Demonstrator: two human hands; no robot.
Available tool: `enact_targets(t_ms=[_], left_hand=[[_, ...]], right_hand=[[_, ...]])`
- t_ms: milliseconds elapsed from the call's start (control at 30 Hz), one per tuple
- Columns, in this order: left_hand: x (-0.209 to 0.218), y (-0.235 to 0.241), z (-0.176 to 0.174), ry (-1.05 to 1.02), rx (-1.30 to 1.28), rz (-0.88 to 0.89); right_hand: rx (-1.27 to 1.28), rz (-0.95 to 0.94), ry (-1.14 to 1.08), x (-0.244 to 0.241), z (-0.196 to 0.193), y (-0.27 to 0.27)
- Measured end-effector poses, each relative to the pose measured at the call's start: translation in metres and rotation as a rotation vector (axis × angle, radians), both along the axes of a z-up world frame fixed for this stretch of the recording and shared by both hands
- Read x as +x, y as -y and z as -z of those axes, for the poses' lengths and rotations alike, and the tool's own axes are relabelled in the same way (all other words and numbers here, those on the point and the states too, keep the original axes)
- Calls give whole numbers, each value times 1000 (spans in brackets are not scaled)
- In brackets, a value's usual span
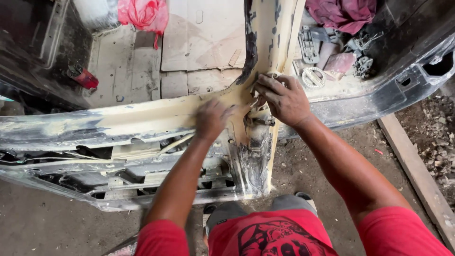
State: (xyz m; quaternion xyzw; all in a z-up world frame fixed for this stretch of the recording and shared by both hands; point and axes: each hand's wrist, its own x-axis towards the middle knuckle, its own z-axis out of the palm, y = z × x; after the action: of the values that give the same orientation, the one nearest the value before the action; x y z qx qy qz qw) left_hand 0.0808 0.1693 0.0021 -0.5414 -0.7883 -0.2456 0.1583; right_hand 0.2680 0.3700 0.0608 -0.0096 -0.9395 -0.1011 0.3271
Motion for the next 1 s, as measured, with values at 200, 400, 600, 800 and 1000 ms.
enact_targets(t_ms=[200, 400, 600, 800, 1000], left_hand=[[4, -32, 1, 182, 46, -64], [-6, 5, -9, 7, 132, 57], [1, -20, -1, -77, 267, 96], [0, -13, -2, -114, 229, 83], [-9, 10, 10, 133, 79, 6]], right_hand=[[-30, -72, -59, -5, -14, 12], [-33, -93, -79, -8, -9, 5], [-43, -55, -114, -19, -7, 6], [-73, -10, -209, -27, 13, 16], [-32, 91, -56, -14, 16, 28]])
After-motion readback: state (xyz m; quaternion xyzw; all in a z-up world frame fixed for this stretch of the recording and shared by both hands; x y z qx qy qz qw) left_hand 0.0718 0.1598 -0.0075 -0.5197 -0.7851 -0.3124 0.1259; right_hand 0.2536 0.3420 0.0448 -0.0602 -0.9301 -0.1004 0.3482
